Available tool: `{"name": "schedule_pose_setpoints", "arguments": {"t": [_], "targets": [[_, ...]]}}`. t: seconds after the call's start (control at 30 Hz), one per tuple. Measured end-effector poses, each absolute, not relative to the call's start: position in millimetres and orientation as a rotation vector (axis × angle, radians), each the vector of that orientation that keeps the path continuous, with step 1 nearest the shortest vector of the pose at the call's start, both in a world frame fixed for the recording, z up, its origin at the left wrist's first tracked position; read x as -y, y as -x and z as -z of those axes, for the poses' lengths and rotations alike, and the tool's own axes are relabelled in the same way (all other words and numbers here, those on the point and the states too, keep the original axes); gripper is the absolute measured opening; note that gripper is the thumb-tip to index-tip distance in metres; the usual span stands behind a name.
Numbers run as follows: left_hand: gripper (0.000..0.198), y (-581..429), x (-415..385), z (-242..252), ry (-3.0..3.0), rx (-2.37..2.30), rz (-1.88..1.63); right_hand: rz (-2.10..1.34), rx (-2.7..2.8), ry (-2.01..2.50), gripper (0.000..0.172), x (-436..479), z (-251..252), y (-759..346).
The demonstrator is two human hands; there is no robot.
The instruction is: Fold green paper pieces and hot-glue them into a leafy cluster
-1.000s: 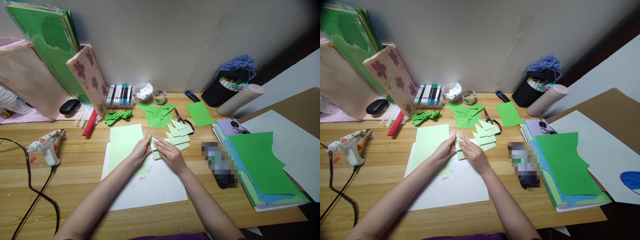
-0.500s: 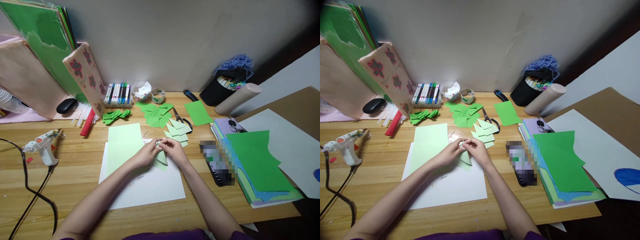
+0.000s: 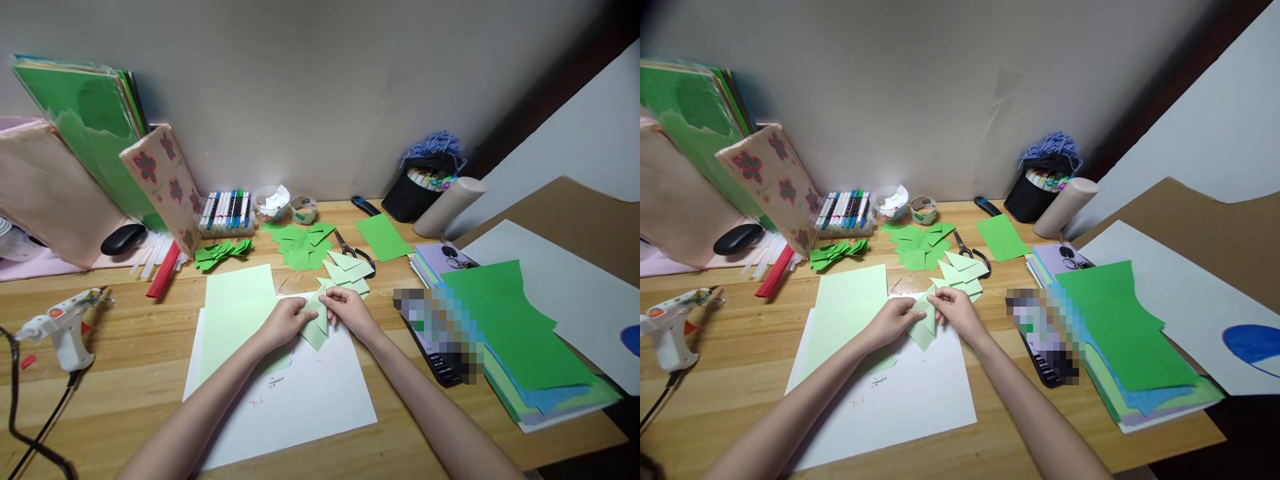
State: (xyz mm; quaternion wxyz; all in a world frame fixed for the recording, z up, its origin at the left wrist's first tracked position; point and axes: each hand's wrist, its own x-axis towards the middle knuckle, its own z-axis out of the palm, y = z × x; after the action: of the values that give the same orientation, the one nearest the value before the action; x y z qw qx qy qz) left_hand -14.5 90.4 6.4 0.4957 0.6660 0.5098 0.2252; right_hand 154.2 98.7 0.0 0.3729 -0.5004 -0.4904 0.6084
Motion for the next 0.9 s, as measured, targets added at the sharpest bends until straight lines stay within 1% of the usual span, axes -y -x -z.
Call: {"name": "schedule_pose_setpoints", "arguments": {"t": [0.2,0.53,0.73,0.9], "targets": [[0.036,12,-87,-12,-1.699,-1.234,-0.554,-1.404,1.212,1.305,0.029,-93,8,-149],[0.038,8,-84,-10,-1.744,-1.277,-0.543,-1.261,1.246,1.285,0.030,-81,6,-142],[0.033,11,-85,-9,-1.704,-1.204,-0.517,-1.352,1.337,1.220,0.031,-86,4,-150],[0.033,15,-87,-9,-1.695,-1.145,-0.458,-1.442,1.378,1.202,0.032,-90,4,-158]]}}
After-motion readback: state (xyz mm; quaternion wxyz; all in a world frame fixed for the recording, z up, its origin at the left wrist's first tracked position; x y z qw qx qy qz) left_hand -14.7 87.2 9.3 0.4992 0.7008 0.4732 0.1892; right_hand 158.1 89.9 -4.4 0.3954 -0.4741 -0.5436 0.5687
